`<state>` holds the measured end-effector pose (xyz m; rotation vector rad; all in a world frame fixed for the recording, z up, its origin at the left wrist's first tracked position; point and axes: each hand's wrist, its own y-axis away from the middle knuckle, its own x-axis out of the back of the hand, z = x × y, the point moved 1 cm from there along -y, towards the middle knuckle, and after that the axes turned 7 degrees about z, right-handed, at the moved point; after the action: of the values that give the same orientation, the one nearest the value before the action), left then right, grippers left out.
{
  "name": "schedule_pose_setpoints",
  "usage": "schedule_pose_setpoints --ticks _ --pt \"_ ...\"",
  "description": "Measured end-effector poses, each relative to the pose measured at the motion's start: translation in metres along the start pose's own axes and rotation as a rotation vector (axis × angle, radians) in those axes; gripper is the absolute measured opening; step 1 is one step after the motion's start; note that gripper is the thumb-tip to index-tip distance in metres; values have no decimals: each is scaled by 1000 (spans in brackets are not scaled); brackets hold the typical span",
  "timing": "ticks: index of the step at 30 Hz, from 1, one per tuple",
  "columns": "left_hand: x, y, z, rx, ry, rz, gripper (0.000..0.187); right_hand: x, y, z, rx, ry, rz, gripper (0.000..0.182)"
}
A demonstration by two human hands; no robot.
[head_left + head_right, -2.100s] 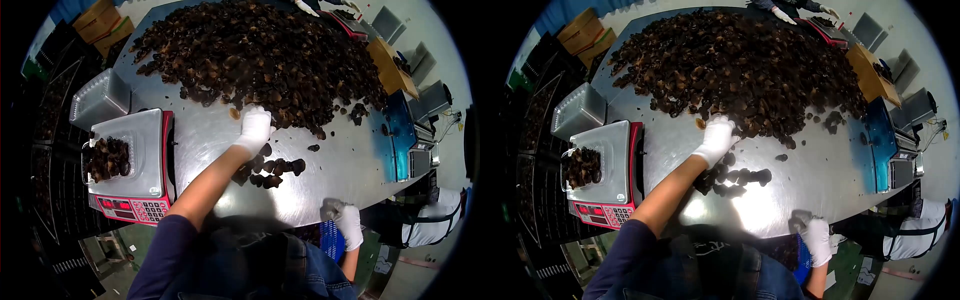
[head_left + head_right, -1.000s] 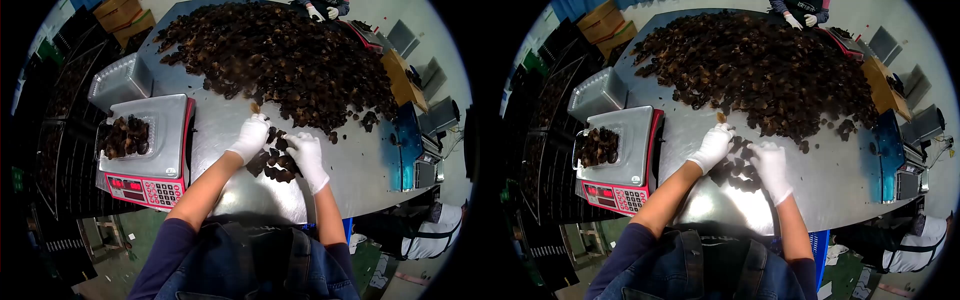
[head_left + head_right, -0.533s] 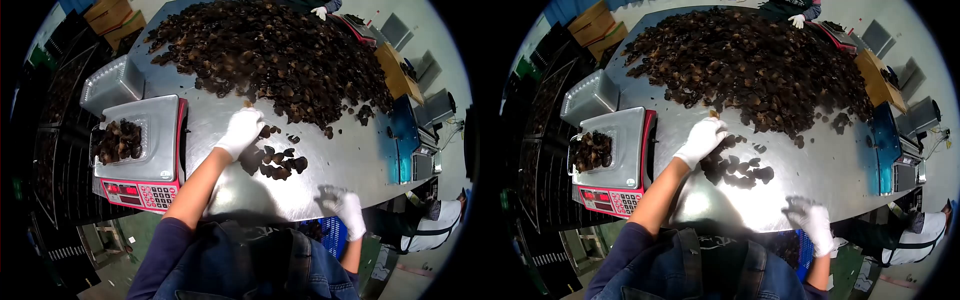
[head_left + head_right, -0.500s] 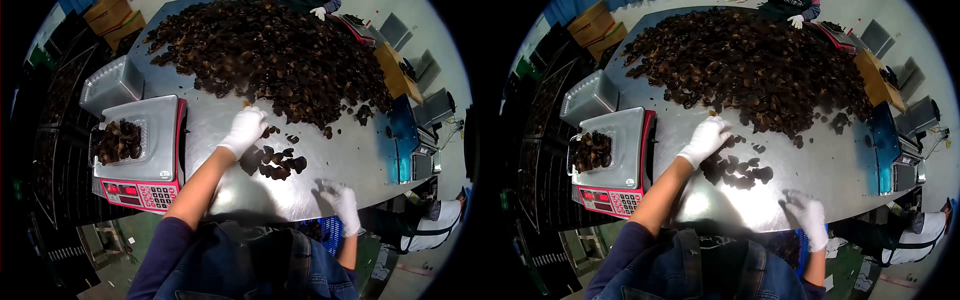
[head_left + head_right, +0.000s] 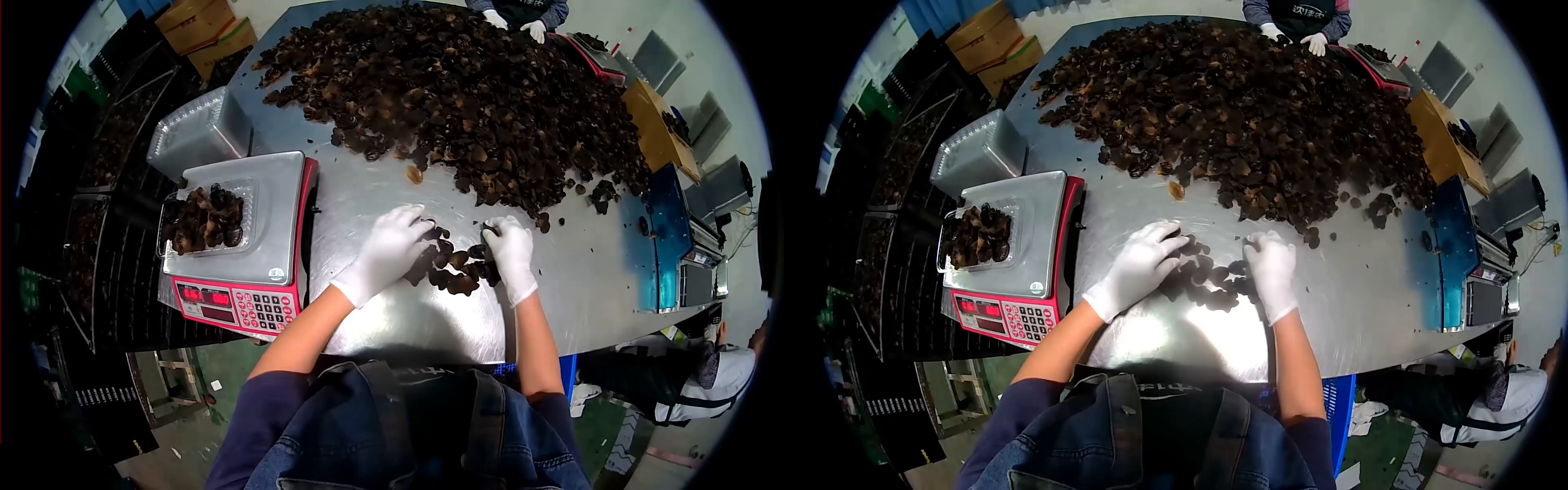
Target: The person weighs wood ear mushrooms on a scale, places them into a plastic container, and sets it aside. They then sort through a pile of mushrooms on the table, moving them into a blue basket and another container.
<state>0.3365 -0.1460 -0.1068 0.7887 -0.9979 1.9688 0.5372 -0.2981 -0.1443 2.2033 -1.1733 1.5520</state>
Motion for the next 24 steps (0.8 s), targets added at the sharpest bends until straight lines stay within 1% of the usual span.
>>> schedule_pose_setpoints --ticks 1,2,3,4,5,6,7,8,9,10,11,12,13,14,15,16,17,19,21,22,23,24 --pt "8 8 -3 3 -3 0 35 17 9 -1 103 -143 126 18" --pt "18 17 -7 48 -26 -5 39 36 23 1 92 -228 148 15" --pt "27 25 -11 93 -48 -9 43 70 40 -4 150 -69 66 14" --pt "38 34 -13 99 -49 -8 43 83 67 19 195 171 -8 14" --pt "46 44 -15 188 -95 -110 58 114 92 30 117 187 -302 20" --pt "50 50 -15 277 -140 -214 74 143 112 37 35 -91 -438 33" --pt "49 51 -13 282 -139 -219 74 158 129 55 66 -69 -552 55" --pt "46 50 -8 312 -154 -255 92 157 141 67 79 -6 -448 60" --pt "41 48 -3 337 -170 -289 109 156 143 63 93 58 -339 65" --pt "31 42 -4 285 -208 -327 129 150 138 55 -40 48 -309 73" --pt "21 34 -3 267 -191 -320 132 144 124 31 -167 39 -275 82" --pt "11 24 -4 261 -200 -328 134 119 122 33 4 70 -81 99" --pt "2 15 -5 260 -211 -336 136 99 112 24 33 36 -38 108" --pt "-5 5 -4 267 -217 -326 136 81 102 9 132 101 -18 113" --pt "-10 -5 -4 247 -201 -378 136 57 96 2 118 -9 -39 117" --pt "-14 -11 -4 230 -186 -428 137 31 89 -3 142 -16 -44 118" --pt "-17 -11 -4 199 -128 -434 130 16 83 -13 166 -22 -50 118" --pt "-20 -8 -1 35 -185 -471 116 7 76 -35 231 -42 -121 127" --pt "-47 7 -11 -66 61 -258 107 12 74 -47 321 -186 -154 113" --pt "-53 14 -12 -122 60 -149 95 7 76 -47 342 -192 -129 105" --pt "-57 18 -12 -189 59 -45 84 3 74 -43 338 -268 -156 97" --pt "-49 15 -7 -141 37 -90 75 3 74 -44 358 -301 -76 91"
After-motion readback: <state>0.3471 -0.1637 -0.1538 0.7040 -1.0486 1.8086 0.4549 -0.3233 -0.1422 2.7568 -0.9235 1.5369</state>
